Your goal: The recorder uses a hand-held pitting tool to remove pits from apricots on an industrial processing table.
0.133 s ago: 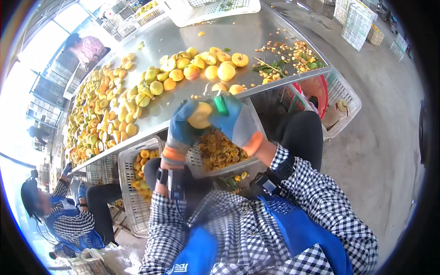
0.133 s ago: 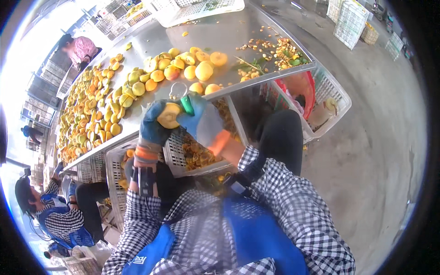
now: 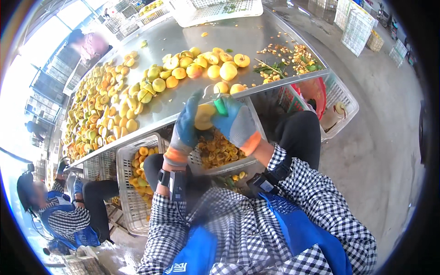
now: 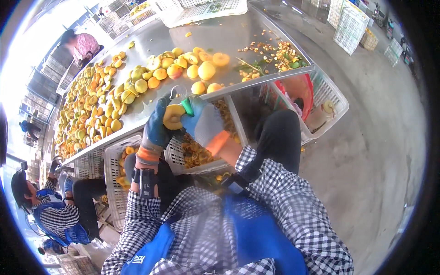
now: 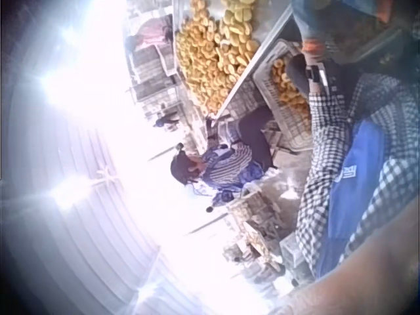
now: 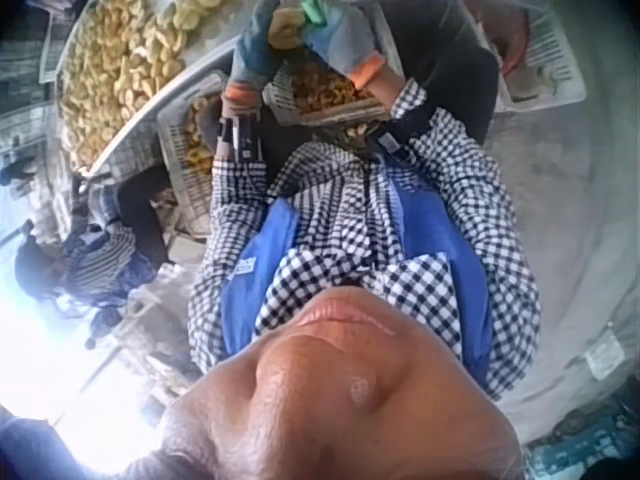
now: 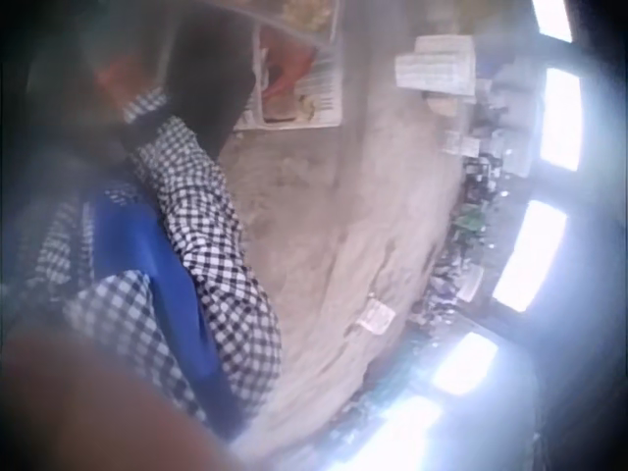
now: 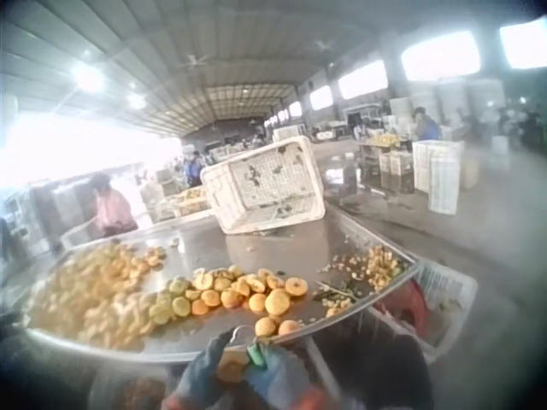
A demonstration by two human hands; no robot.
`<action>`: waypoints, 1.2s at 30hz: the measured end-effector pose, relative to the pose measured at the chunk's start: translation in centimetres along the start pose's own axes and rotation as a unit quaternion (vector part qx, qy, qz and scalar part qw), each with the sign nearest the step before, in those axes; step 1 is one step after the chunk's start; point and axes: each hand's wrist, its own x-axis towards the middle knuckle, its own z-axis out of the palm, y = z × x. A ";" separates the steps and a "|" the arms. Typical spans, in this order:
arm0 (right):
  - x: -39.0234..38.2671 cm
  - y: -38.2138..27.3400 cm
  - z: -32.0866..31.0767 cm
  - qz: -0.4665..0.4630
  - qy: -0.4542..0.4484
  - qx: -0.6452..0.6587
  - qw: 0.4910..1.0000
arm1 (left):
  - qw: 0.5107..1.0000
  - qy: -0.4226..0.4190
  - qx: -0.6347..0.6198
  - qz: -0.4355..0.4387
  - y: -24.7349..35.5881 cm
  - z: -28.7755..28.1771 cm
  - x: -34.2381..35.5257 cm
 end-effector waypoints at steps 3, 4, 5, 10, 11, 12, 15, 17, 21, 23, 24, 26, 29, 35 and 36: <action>-0.8 0.1 1.5 -0.008 0.019 -0.040 0.999 | 0.994 0.028 -0.104 0.034 -1.2 0.4 -0.8; -1.0 0.3 2.1 -0.007 0.020 -0.043 0.999 | 0.993 0.027 -0.108 0.034 -1.3 0.7 -1.1; -1.1 0.5 2.6 0.001 0.032 -0.048 0.998 | 0.995 0.070 -0.003 0.067 -1.2 1.2 -1.6; -0.8 1.2 3.2 -0.007 0.030 -0.069 0.997 | 0.952 0.151 -0.235 -0.124 -1.2 2.3 -2.0; -0.7 2.0 3.3 -0.005 0.031 -0.048 0.998 | 0.952 0.151 -0.236 -0.126 -1.3 2.6 -2.1; -0.6 2.4 3.4 -0.002 0.031 -0.028 0.999 | 0.925 0.161 -0.306 -0.156 -1.5 2.7 -2.2; -0.4 3.0 3.7 0.003 0.001 -0.031 1.000 | 0.883 0.179 -0.391 -0.189 -3.0 3.1 -2.5; -0.5 2.9 4.1 -0.013 0.000 -0.015 1.000 | 0.873 0.189 -0.406 -0.192 -3.8 2.9 -2.5; -0.7 3.3 2.7 -0.064 -0.025 -0.009 0.998 | 0.741 0.200 -0.574 -0.286 -2.2 1.2 -0.9; -0.6 3.4 1.2 -0.081 -0.065 -0.047 0.994 | 0.720 0.196 -0.589 -0.310 -1.8 -0.1 -0.7; -0.6 3.0 0.8 -0.091 -0.097 -0.085 0.987 | 0.730 0.126 -0.602 -0.300 -2.6 -0.6 -0.9; -1.3 1.4 0.5 -0.081 -0.084 -0.085 0.990 | 0.737 0.055 -0.610 -0.287 -3.5 -0.6 -1.4; -1.8 0.1 0.7 -0.101 -0.129 -0.180 0.970 | 0.788 0.118 -0.538 -0.275 -2.6 0.2 -2.1; -1.6 0.0 0.4 -0.098 -0.184 -0.279 0.937 | 0.883 0.113 -0.386 -0.241 -1.3 0.4 -2.4; -1.4 0.2 0.3 -0.099 -0.196 -0.285 0.933 | 0.885 0.113 -0.384 -0.239 -1.4 0.5 -2.3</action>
